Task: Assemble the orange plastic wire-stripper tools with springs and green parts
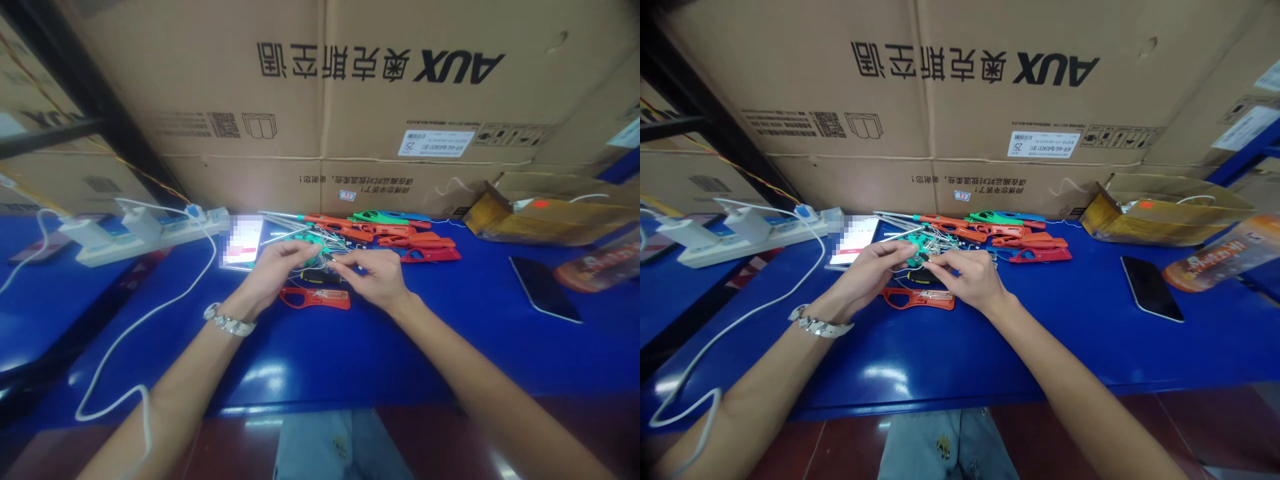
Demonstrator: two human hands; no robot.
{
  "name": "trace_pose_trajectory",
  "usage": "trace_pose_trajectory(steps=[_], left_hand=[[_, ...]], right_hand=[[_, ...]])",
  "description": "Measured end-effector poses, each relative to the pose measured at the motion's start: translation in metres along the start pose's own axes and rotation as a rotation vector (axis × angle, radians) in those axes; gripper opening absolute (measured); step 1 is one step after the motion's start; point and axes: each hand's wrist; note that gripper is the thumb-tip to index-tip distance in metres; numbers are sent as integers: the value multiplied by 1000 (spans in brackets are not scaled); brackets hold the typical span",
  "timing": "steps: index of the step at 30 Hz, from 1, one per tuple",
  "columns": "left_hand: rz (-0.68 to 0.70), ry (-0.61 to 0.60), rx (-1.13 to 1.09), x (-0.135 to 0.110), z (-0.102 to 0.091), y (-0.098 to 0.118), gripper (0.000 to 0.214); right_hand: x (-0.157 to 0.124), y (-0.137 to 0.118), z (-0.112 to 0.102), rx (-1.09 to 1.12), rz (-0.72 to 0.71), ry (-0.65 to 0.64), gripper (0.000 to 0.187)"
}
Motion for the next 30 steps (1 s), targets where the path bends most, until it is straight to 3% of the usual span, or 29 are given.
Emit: trace_pose_trajectory(steps=[8, 14, 21, 24, 30], left_hand=[[90, -71, 177, -1, -12, 10, 15], [92, -92, 194, -1, -12, 9, 15], [41, -71, 154, -1, -8, 10, 23], [-31, -162, 195, -3, -11, 14, 20], [-122, -343, 339, -12, -27, 16, 22]], right_hand=[[3, -2, -6, 25, -61, -91, 14], [0, -4, -3, 21, -89, -48, 12], [0, 0, 2, 108, 99, -22, 13], [0, -1, 3, 231, 174, -74, 13], [-5, -6, 6, 268, 141, -265, 13]])
Point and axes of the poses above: each hand's wrist, its own x-axis towards the middle knuckle, its own z-axis out of the palm, y = z × x, and after that the axes turned 6 degrees about -y, right-handed
